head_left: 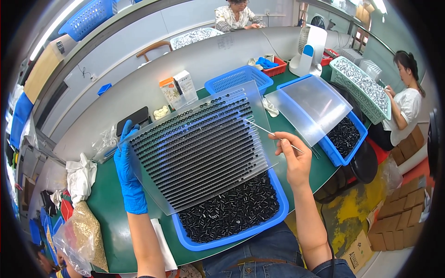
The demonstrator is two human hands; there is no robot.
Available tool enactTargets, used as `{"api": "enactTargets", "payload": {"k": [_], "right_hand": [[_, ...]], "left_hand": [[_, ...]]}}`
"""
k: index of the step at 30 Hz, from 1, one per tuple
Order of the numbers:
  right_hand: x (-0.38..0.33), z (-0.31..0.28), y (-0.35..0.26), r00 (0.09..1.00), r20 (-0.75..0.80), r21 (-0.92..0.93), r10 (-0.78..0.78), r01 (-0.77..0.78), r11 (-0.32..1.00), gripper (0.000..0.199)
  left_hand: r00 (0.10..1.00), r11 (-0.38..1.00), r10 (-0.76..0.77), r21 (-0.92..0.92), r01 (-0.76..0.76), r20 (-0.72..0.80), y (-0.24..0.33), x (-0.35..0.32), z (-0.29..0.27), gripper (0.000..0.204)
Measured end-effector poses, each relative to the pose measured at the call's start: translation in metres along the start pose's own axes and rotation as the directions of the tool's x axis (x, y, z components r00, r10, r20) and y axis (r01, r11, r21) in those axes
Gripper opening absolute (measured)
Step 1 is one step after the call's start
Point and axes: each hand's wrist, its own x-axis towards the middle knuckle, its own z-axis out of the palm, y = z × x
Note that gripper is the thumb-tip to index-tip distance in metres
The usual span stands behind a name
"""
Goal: The person is sorting small black components into a grid template using a thin pick tool.
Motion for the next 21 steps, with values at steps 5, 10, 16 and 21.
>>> {"api": "enactTargets", "payload": {"k": [5,10,16,21], "right_hand": [[0.001,-0.007,0.000,1.000,-0.018,0.002,-0.012,0.012,1.000,0.021],[0.001,-0.010,0.000,0.999,-0.050,-0.012,0.004,-0.005,1.000,0.022],[-0.003,0.002,0.000,0.999,-0.025,-0.043,-0.035,0.034,0.999,0.022],[-0.003,-0.002,-0.003,0.998,-0.053,-0.053,-0.046,0.043,0.998,0.022]], "left_hand": [[1.000,1.000,-0.010,-0.023,0.010,0.007,0.001,0.000,0.000,0.056],[1.000,1.000,-0.007,-0.004,0.007,-0.020,0.002,-0.001,0.004,0.056],[1.000,1.000,0.014,-0.025,-0.014,-0.002,0.001,0.000,0.003,0.056],[1.000,1.000,-0.001,-0.014,0.001,-0.009,0.003,-0.001,0.005,0.055]]}}
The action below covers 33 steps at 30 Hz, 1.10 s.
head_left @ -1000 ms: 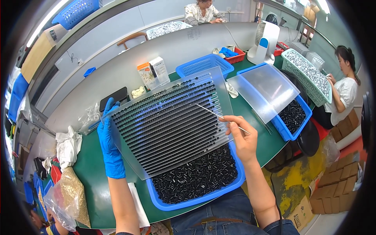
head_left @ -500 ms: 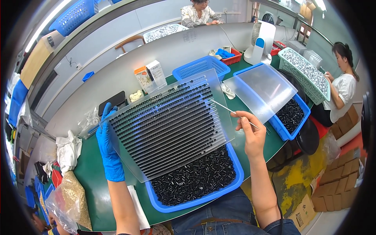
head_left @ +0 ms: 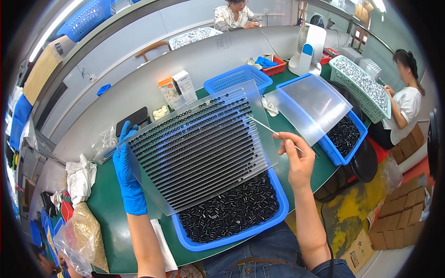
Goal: The person is sorting small black components into a grid template using a thin pick tool.
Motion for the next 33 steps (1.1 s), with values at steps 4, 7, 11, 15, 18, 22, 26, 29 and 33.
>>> {"api": "enactTargets", "payload": {"k": [4,7,11,15,18,22,26,29,33], "right_hand": [[-0.001,0.001,0.002,0.999,-0.033,0.010,0.016,-0.015,1.000,0.022],[-0.004,0.005,0.002,1.000,-0.015,0.016,0.014,-0.014,1.000,0.022],[-0.010,0.018,-0.008,0.999,0.036,0.023,0.039,-0.040,0.999,0.022],[-0.018,0.039,-0.009,0.984,0.177,-0.020,0.016,-0.012,1.000,0.022],[-0.019,0.050,-0.005,0.956,0.279,-0.074,-0.094,0.119,0.990,0.022],[-0.021,0.059,-0.007,0.940,0.323,-0.106,-0.113,0.154,0.982,0.021],[-0.019,0.055,-0.005,0.945,0.300,-0.135,-0.127,0.174,0.975,0.021],[-0.016,0.048,-0.006,0.955,0.272,-0.128,-0.115,0.155,0.980,0.021],[-0.014,0.041,-0.010,0.986,0.169,-0.104,-0.018,0.036,0.994,0.018]], "left_hand": [[0.999,0.989,0.002,0.145,-0.008,0.037,-0.003,0.001,-0.009,0.060],[1.000,0.985,0.020,0.169,-0.022,0.010,-0.003,0.001,-0.009,0.060],[1.000,1.000,0.005,0.027,-0.005,0.001,0.001,0.001,-0.004,0.055],[1.000,1.000,-0.010,-0.003,0.010,0.007,-0.002,0.003,-0.006,0.056],[1.000,1.000,0.008,-0.014,-0.008,-0.002,-0.001,0.001,0.000,0.055],[1.000,1.000,0.021,-0.021,-0.020,0.013,0.002,0.001,0.003,0.054],[1.000,1.000,0.000,-0.029,0.001,0.019,0.000,0.002,-0.001,0.053],[1.000,1.000,0.004,-0.023,-0.003,0.011,0.000,0.002,-0.003,0.053],[1.000,1.000,0.026,-0.017,-0.026,-0.017,-0.002,0.002,-0.001,0.052]]}}
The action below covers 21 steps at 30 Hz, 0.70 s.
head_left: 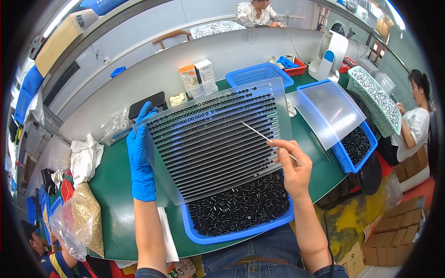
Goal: The person is sorting small black components into a grid template using a thin pick tool.
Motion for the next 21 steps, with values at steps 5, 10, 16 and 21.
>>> {"api": "enactTargets", "payload": {"k": [5,10,16,21], "right_hand": [[0.001,-0.010,0.008,0.999,-0.031,0.021,-0.017,0.018,1.000,0.019],[0.001,-0.014,0.005,0.999,-0.033,0.028,0.016,-0.015,0.999,0.022],[-0.006,-0.003,-0.003,0.999,0.046,-0.005,-0.004,0.004,1.000,0.021],[-0.013,0.024,-0.011,0.990,0.114,-0.024,-0.081,0.085,0.996,0.018]], "left_hand": [[0.999,1.000,-0.012,-0.011,0.012,0.033,0.002,-0.001,-0.001,0.053],[1.000,1.000,-0.011,0.003,0.011,0.005,0.002,-0.001,-0.001,0.054],[1.000,1.000,-0.001,-0.010,0.001,0.006,0.002,-0.001,0.002,0.051],[0.999,1.000,0.022,0.013,-0.023,0.025,0.005,-0.001,-0.001,0.045]]}}
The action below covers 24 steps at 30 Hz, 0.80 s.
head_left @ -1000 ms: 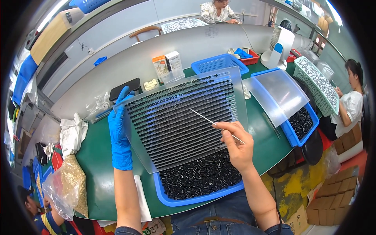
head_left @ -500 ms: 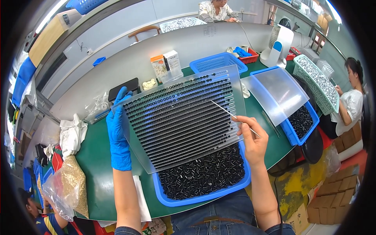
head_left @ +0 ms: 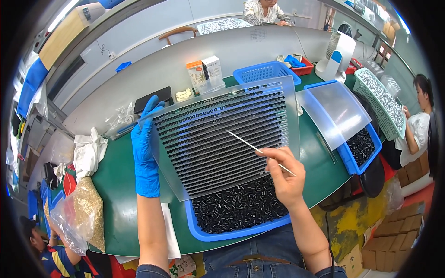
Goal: The person is sorting small black components into a grid template using a thin pick tool.
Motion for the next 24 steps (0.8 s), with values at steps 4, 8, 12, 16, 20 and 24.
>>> {"api": "enactTargets", "payload": {"k": [4,8,12,16,20,24], "right_hand": [[0.001,0.014,-0.003,0.996,0.034,-0.034,-0.087,0.088,0.996,0.018],[0.001,0.019,-0.004,0.985,0.047,-0.060,-0.166,0.169,0.984,0.018],[0.003,0.023,-0.004,0.985,0.046,-0.075,-0.169,0.172,0.982,0.019],[0.003,0.018,-0.002,0.995,0.002,-0.058,-0.104,0.104,0.993,0.019],[0.003,0.002,0.003,0.996,0.016,-0.081,-0.085,0.086,0.993,0.018],[0.002,-0.009,0.008,0.998,-0.001,-0.085,-0.062,0.062,0.994,0.019]], "left_hand": [[0.999,1.000,0.002,-0.002,-0.001,0.038,0.002,-0.001,-0.005,0.040],[1.000,0.999,0.025,0.041,-0.026,0.016,0.004,-0.002,0.002,0.038],[0.998,0.999,0.045,0.024,-0.046,0.044,0.005,-0.002,0.000,0.037],[0.997,0.998,0.055,0.038,-0.057,0.062,0.002,-0.001,-0.002,0.036],[0.995,0.995,0.066,0.063,-0.071,0.076,0.002,0.000,0.001,0.035],[0.997,0.997,0.053,0.045,-0.056,0.060,0.006,-0.002,0.001,0.035]]}}
